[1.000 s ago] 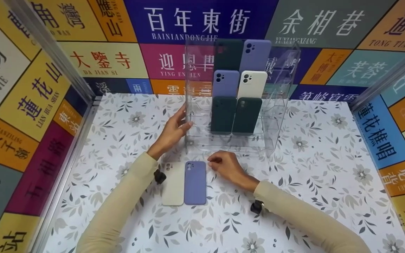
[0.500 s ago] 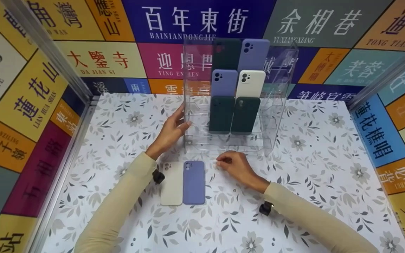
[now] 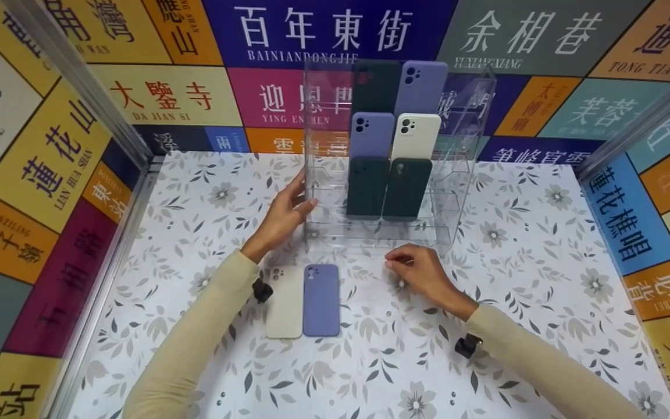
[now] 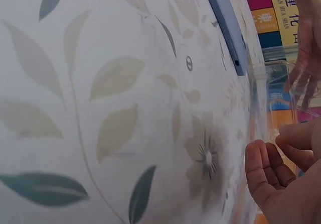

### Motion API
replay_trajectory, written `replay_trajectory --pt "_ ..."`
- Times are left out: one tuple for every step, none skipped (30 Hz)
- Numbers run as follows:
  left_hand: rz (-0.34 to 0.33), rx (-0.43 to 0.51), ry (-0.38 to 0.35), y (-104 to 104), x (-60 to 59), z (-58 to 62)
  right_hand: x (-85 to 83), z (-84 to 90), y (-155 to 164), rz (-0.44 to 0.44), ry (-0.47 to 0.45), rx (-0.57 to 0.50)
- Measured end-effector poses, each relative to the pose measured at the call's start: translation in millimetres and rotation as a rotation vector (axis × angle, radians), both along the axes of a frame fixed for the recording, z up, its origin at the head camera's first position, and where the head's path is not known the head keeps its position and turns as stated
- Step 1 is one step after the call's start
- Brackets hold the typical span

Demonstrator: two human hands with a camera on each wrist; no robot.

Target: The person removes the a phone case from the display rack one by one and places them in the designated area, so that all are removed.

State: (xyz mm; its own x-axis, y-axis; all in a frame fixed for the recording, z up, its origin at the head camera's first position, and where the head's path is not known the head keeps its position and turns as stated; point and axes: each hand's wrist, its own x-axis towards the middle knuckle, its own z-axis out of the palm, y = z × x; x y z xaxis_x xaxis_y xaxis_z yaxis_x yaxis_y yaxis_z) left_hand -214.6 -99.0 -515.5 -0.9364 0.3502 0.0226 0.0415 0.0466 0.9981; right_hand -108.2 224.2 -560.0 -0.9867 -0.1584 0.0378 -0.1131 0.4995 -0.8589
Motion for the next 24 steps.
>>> replay_trajectory --pt "0.0 -0.001 -0.001 0.0 -0.1 0.3 -0.5 2.6 2.3 0.0 0.003 0.004" --pt "-0.001 -0.008 0.002 -0.1 0.0 0.6 -1.0 5.1 4.5 -0.001 0.005 0.008" --pt "0.0 -0.011 0.002 -0.1 0.0 0.8 -1.3 7.9 6.4 -0.002 0.008 0.014" --pt "-0.001 -0.012 0.005 0.0 0.0 0.8 -1.9 10.4 8.4 -0.002 0.011 0.018" --pt "-0.001 -0.014 0.009 0.0 0.0 0.9 -2.6 12.7 10.5 -0.002 0.015 0.024" --pt "0.0 -0.012 0.01 0.1 0.1 1.0 -3.4 14.9 12.3 -0.004 0.017 0.03" --pt "0.001 -0.009 0.01 0.1 0.0 0.8 -4.3 17.0 14.0 -0.004 0.022 0.034" --pt "0.003 -0.006 0.01 0.2 0.0 0.6 -5.1 19.2 15.6 -0.006 0.025 0.04" --pt "0.005 -0.004 0.01 0.3 0.0 0.3 -5.9 21.2 17.2 -0.008 0.029 0.043" --pt "0.007 -0.007 0.009 0.4 0.2 0.3 -6.8 22.9 18.8 -0.011 0.028 0.043" --pt "0.009 -0.008 0.007 0.4 0.5 0.5 -7.4 25.1 20.2 -0.014 0.027 0.045" --pt "0.011 -0.011 0.005 0.4 0.8 0.7 -7.8 27.1 21.8 -0.015 0.028 0.045" --pt "0.013 -0.015 0.003 0.4 1.2 1.0 -8.3 29.3 23.1 -0.014 0.028 0.044" --pt "0.014 -0.02 0.002 0.4 1.6 1.4 -8.7 31.6 24.3 -0.015 0.026 0.041" --pt "0.014 -0.024 0.002 0.4 1.9 1.7 -9.2 33.8 25.7 -0.016 0.027 0.041" --pt "0.014 -0.026 0.0 0.3 2.2 2.0 -9.7 36.2 26.8 -0.016 0.028 0.043" --pt "0.014 -0.024 -0.001 0.4 2.4 2.2 -10.2 38.8 27.9 -0.015 0.033 0.05" --pt "0.014 -0.022 -0.002 0.5 2.4 2.3 -11.0 41.2 29.1 -0.016 0.038 0.056" --pt "0.014 -0.02 -0.005 0.5 2.5 2.5 -11.8 43.7 30.2 -0.019 0.042 0.064" --pt "0.013 -0.017 -0.006 0.5 2.4 2.4 -12.7 46.0 31.5 -0.023 0.045 0.07" --pt "0.013 -0.016 -0.006 0.6 2.2 2.2 -13.7 48.2 32.8 -0.025 0.048 0.074" --pt "0.014 -0.019 -0.005 0.6 2.0 2.2 -14.5 50.9 34.2 -0.028 0.047 0.077" --pt "0.013 -0.02 -0.003 0.8 1.7 2.2 -15.3 53.6 35.6 -0.031 0.047 0.081" --pt "0.012 -0.021 -0.001 0.9 1.4 2.1 -16.2 56.0 37.0 -0.034 0.048 0.081"
